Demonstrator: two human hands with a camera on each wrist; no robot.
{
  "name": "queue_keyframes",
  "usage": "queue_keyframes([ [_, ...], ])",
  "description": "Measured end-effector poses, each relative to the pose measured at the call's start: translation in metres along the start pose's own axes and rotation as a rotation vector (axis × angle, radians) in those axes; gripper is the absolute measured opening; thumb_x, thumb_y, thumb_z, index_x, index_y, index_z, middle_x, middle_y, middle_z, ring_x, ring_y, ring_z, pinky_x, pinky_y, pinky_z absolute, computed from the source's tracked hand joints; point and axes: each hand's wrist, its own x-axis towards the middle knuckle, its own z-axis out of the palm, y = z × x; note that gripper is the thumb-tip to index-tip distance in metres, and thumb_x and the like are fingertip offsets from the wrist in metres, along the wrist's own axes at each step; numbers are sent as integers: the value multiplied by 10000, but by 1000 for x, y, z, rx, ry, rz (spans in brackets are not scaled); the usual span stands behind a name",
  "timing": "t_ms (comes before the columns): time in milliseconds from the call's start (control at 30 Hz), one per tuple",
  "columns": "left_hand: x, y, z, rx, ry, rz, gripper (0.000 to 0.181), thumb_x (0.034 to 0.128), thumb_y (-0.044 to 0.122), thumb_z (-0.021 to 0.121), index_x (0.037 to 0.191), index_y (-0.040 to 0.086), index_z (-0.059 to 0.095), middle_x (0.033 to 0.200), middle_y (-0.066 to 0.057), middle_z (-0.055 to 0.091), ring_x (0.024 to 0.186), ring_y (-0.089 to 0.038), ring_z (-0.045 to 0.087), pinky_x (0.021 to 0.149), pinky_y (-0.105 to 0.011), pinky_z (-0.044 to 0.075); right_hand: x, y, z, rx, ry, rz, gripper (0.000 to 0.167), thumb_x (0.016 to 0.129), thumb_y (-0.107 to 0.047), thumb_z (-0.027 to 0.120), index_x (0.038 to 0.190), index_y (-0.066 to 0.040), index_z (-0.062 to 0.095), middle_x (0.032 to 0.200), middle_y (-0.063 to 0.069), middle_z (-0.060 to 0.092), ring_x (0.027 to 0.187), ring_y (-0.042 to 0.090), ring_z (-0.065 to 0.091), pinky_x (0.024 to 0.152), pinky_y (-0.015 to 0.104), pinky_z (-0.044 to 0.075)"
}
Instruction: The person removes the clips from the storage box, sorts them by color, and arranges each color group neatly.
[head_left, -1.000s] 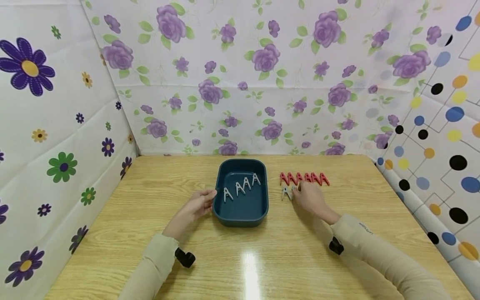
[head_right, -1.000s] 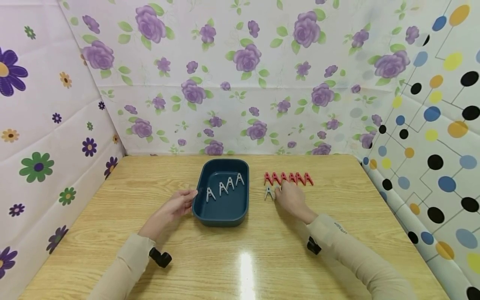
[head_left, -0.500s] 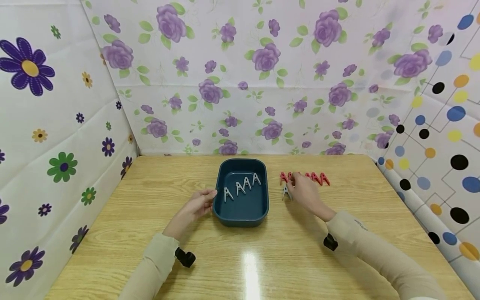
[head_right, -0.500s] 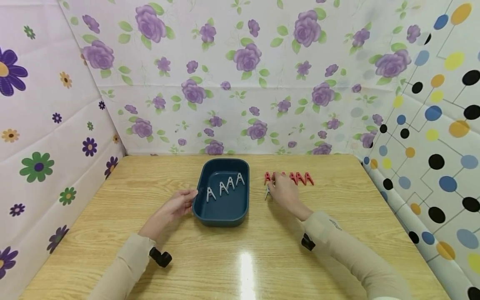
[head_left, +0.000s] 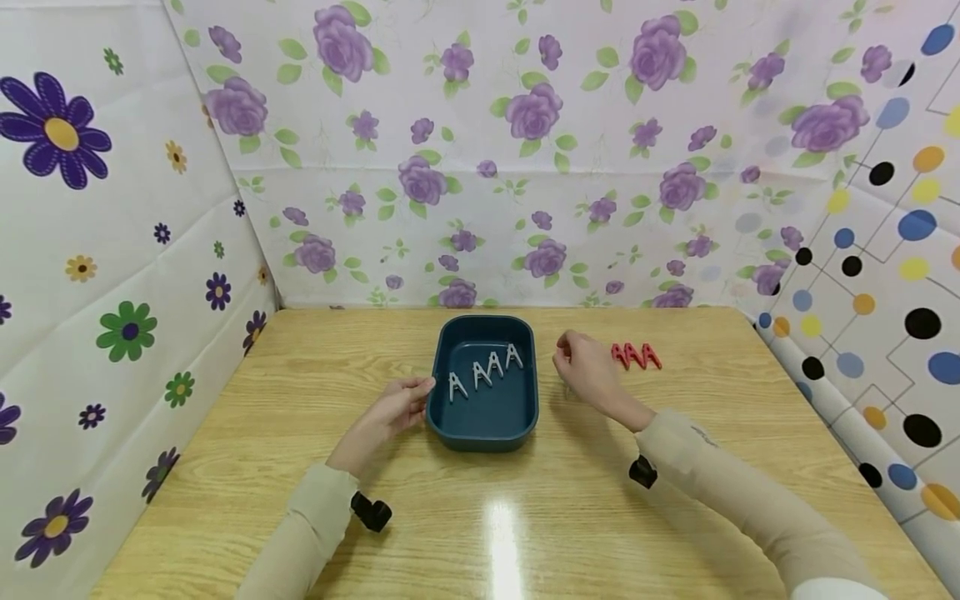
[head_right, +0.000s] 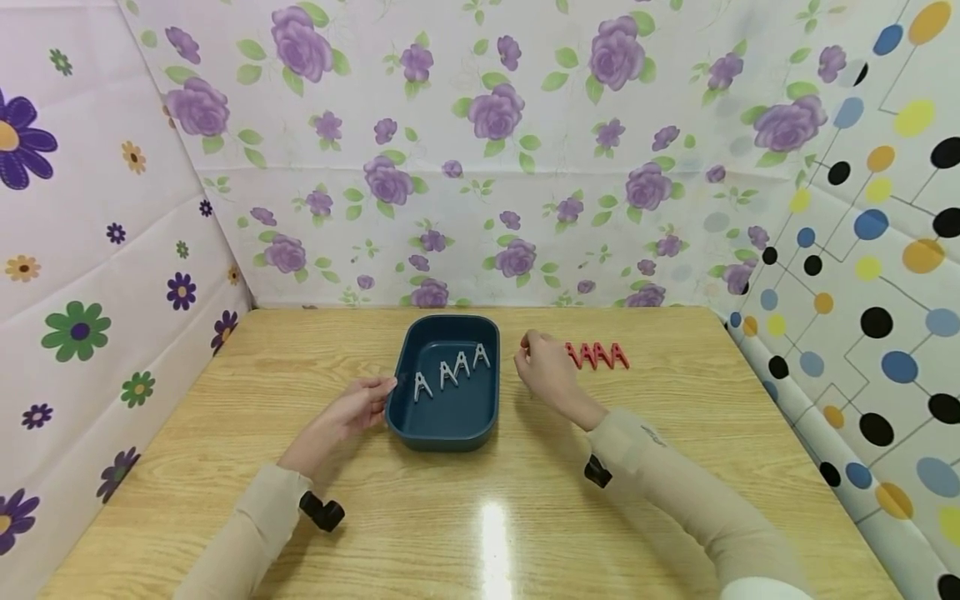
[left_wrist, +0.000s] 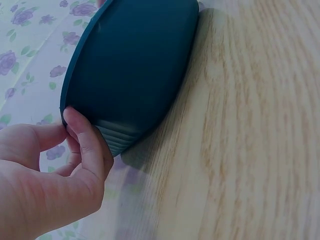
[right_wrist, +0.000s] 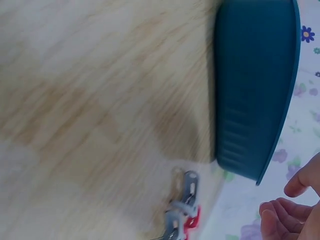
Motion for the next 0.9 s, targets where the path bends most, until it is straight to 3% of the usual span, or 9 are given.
queue_keyframes([
  [233,0,0,-1,-3,-7,-3,369,999,192,546,1261,-61,487,791,13,624,640,-67,569,587,-196,485,8,-15,2,51,-47,-13,113,899,-97,580,948,-16,642,841,125,654,697,210,592,618,342,509],
  [467,0,0,-2,2,-19,-7,429,996,212,553,1307,-66,456,805,19,625,644,-71,561,576,-185,486,15,-30,2,9,-99,-46,91,871,-102,633,927,-37,664,831,105,669,701,204,604,614,339,510],
  [667,-1,1,-2,-1,-24,1,420,996,211,554,1296,-68,458,784,27,620,630,-62,560,569,-180,481,25,-42,3,59,-197,-7,152,892,-95,606,995,0,664,906,127,686,793,219,635,700,352,544],
  [900,0,0,-2,-13,-21,-5,400,997,201,552,1285,-63,466,770,32,619,633,-64,565,578,-180,482,39,-53,7,50,-275,43,204,907,-109,607,1053,20,667,927,140,685,779,217,630,742,365,552],
])
